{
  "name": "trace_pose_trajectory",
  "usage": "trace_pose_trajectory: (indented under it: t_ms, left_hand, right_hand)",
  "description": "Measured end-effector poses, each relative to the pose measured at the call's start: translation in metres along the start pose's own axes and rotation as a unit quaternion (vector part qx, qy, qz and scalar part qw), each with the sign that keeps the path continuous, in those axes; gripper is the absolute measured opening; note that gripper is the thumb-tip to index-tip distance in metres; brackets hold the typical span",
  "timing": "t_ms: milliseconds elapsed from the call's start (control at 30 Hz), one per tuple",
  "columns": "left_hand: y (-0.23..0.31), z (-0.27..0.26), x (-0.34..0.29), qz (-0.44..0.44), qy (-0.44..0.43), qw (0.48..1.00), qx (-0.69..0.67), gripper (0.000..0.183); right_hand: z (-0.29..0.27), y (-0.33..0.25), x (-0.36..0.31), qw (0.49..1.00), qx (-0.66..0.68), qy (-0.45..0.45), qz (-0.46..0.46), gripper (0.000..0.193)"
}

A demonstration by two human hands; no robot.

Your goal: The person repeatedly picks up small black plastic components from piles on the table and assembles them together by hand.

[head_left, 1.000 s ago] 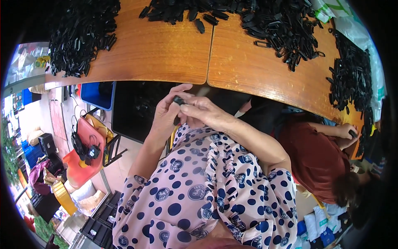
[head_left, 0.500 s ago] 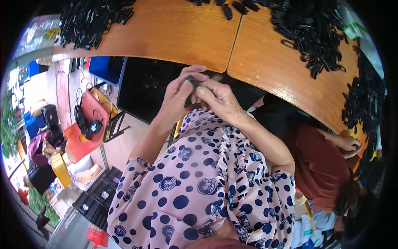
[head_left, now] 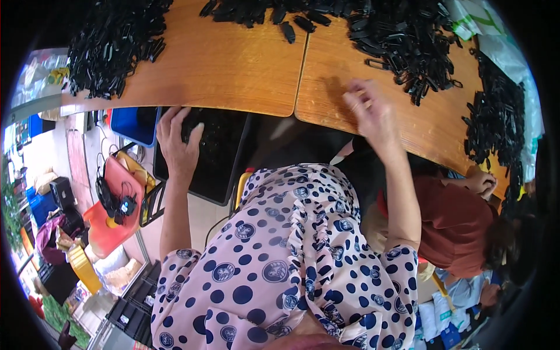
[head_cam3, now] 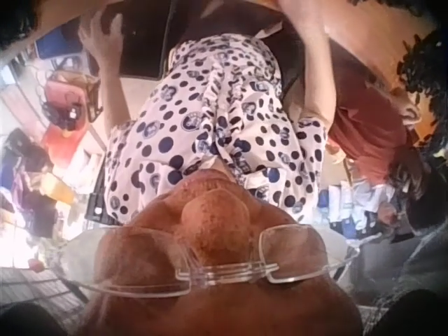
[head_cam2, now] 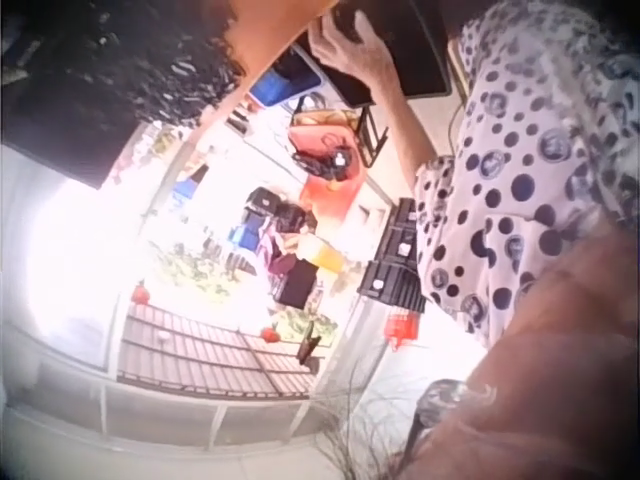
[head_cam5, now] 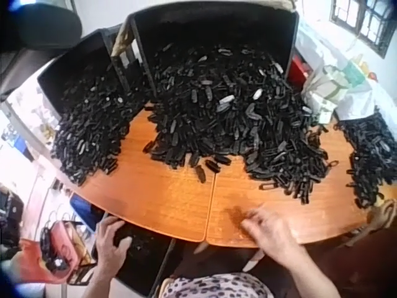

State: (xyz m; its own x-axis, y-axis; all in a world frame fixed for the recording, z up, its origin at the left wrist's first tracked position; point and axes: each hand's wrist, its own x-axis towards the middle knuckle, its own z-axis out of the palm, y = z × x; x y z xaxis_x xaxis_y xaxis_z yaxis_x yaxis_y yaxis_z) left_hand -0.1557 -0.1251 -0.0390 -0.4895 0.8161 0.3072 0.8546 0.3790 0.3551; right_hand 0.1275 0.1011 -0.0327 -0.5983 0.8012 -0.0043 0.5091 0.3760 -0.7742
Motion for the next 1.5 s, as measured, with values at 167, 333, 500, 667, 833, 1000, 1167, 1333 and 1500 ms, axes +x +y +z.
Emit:
trace_pose_trajectory:
  t_ms: [167,333,500,667,833,1000,1167,1333,1500]
  left_hand:
    - [0.068,0.043,0.091,0.026,-0.061,0.979,-0.194,0.027]
    - [0.097,0.115,0.167,0.042,-0.147,0.986,-0.065,0.036]
    - [0.099,0.135,0.176,0.079,-0.153,0.984,-0.034,0.032]
    - [0.104,0.123,0.158,0.097,-0.189,0.970,-0.115,0.024]
    - [0.126,0.100,0.099,-0.071,-0.217,0.811,-0.538,0.017]
    - [0.135,0.091,0.067,0.028,-0.225,0.806,-0.547,0.029]
    - [0.143,0.081,0.061,0.085,-0.229,0.839,-0.486,0.025]
    - [0.150,0.070,0.059,0.122,-0.217,0.849,-0.466,0.026]
    - [0.154,0.065,0.055,0.185,-0.195,0.867,-0.419,0.025]
  right_hand:
    - [-0.041,0.040,0.035,0.952,-0.254,0.142,-0.092,0.022]
    - [-0.046,0.051,0.052,0.910,-0.376,0.110,-0.137,0.025]
    - [-0.040,0.057,0.064,0.898,-0.394,0.072,-0.181,0.018]
    - [-0.036,0.051,0.056,0.926,-0.306,0.105,-0.196,0.017]
    - [-0.016,0.014,0.013,0.895,0.429,-0.075,0.099,0.022]
    - [-0.015,-0.016,-0.009,0.858,0.481,-0.117,0.138,0.018]
    - [-0.015,-0.010,-0.015,0.854,0.486,-0.127,0.132,0.015]
    - [-0.020,-0.004,-0.021,0.846,0.485,-0.180,0.126,0.016]
    - [-0.027,-0.002,-0.025,0.840,0.465,-0.229,0.159,0.020]
